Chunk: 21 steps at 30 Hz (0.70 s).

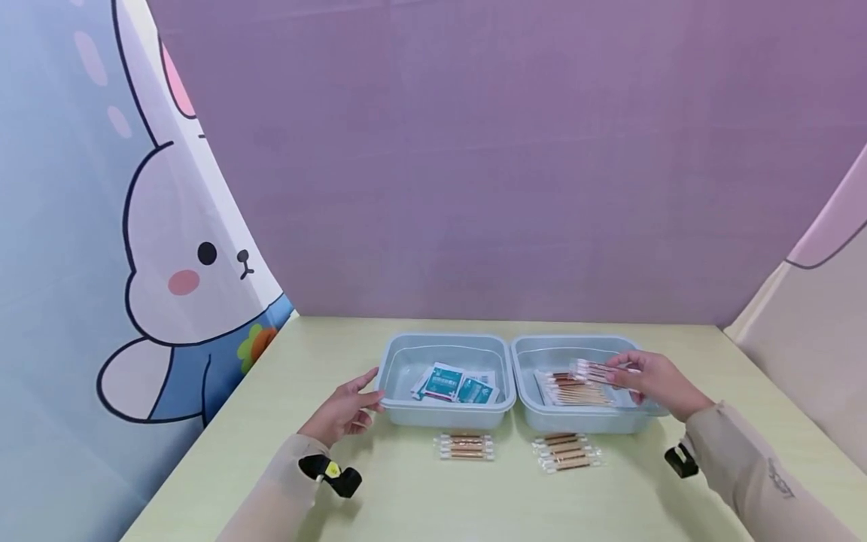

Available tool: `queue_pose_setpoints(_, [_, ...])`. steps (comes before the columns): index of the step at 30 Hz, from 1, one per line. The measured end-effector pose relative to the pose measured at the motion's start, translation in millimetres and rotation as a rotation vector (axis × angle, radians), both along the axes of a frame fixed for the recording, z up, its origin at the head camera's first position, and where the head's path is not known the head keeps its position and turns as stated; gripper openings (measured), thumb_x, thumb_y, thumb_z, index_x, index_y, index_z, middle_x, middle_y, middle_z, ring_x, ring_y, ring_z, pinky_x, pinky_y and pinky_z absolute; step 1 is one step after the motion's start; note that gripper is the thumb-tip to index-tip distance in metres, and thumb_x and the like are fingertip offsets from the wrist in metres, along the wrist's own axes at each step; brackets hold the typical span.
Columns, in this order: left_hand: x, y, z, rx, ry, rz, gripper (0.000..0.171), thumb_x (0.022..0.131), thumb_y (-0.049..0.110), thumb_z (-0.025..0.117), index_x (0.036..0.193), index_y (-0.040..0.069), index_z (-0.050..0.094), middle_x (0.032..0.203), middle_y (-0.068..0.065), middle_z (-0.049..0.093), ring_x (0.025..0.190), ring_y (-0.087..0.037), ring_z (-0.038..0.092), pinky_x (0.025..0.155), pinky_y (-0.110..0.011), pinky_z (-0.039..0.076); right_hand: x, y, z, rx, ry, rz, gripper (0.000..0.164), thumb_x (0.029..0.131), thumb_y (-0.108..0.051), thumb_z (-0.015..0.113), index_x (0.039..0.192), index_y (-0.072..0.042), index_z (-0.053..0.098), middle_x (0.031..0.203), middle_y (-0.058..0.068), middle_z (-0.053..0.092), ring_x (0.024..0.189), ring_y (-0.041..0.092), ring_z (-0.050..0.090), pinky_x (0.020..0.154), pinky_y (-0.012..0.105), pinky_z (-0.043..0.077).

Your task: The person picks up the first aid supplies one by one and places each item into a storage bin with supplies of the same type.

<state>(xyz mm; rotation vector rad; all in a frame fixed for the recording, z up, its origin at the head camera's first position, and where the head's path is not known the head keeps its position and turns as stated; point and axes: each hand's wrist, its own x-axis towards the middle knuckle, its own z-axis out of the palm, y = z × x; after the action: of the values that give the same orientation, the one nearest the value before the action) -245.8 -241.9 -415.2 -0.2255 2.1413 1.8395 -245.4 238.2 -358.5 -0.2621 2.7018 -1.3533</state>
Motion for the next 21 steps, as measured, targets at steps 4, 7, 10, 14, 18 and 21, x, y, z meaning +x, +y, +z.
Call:
queue_pose_setpoints(4, [1.1, 1.2, 0.4, -0.016, 0.021, 0.012, 0.060, 0.097, 0.015, 0.057, 0.151, 0.014, 0.031, 0.075, -0.003, 0.062, 0.049, -0.012, 0.046, 0.050, -0.024, 0.039, -4.0, 0.7, 2.0, -0.009, -0.004, 0.015, 0.032, 0.091, -0.016, 0.065, 0.110, 0.009, 0.059, 0.086, 0.003, 0.063, 0.056, 0.014, 0.050, 0.054, 0.031, 0.047])
queue_pose_setpoints(7, [2.8, 2.9, 2.0, -0.037, 0.042, 0.021, 0.059, 0.096, 0.014, 0.057, 0.150, 0.013, 0.033, 0.074, -0.003, 0.064, 0.048, -0.011, 0.045, 0.049, -0.024, 0.039, -7.3, 1.6, 2.7, -0.017, -0.011, 0.023, 0.032, 0.091, -0.014, 0.064, 0.111, 0.010, 0.058, 0.086, 0.003, 0.063, 0.056, 0.013, 0.050, 0.054, 0.031, 0.048])
queue_pose_setpoints(10, [4.3, 4.0, 3.5, -0.068, 0.058, 0.014, 0.058, 0.096, 0.012, 0.057, 0.149, 0.012, 0.034, 0.073, -0.004, 0.065, 0.048, -0.012, 0.044, 0.048, -0.024, 0.038, -9.8, 1.6, 5.5, 0.006, -0.023, 0.020, 0.033, 0.092, -0.014, 0.063, 0.112, 0.011, 0.057, 0.086, 0.003, 0.063, 0.056, 0.013, 0.049, 0.054, 0.030, 0.048])
queue_pose_setpoints(14, [5.4, 4.4, 4.6, -0.097, 0.066, 0.011, 0.059, 0.095, 0.012, 0.059, 0.149, 0.013, 0.035, 0.072, -0.004, 0.065, 0.047, -0.013, 0.041, 0.047, -0.024, 0.037, -14.1, -0.3, 12.6, 0.080, -0.029, 0.056, 0.032, 0.092, -0.014, 0.063, 0.112, 0.010, 0.057, 0.087, 0.005, 0.064, 0.056, 0.014, 0.047, 0.053, 0.032, 0.047])
queue_pose_setpoints(18, [5.0, 2.9, 4.7, -0.094, 0.076, 0.027, 0.058, 0.095, 0.012, 0.059, 0.148, 0.011, 0.036, 0.071, -0.004, 0.065, 0.045, -0.012, 0.039, 0.046, -0.024, 0.036, -21.2, -5.3, 19.3, 0.143, -0.028, 0.130, 0.027, 0.091, -0.012, 0.063, 0.109, 0.008, 0.059, 0.086, 0.007, 0.064, 0.051, 0.013, 0.044, 0.050, 0.032, 0.045])
queue_pose_setpoints(21, [3.4, 3.5, 4.1, -0.081, 0.080, 0.031, 0.057, 0.095, 0.011, 0.059, 0.148, 0.010, 0.036, 0.070, -0.003, 0.065, 0.044, -0.011, 0.039, 0.045, -0.023, 0.036, -27.9, -7.8, 22.5, 0.200, -0.019, 0.174, 0.022, 0.090, -0.011, 0.064, 0.105, 0.005, 0.061, 0.081, 0.006, 0.064, 0.045, 0.010, 0.039, 0.044, 0.030, 0.042])
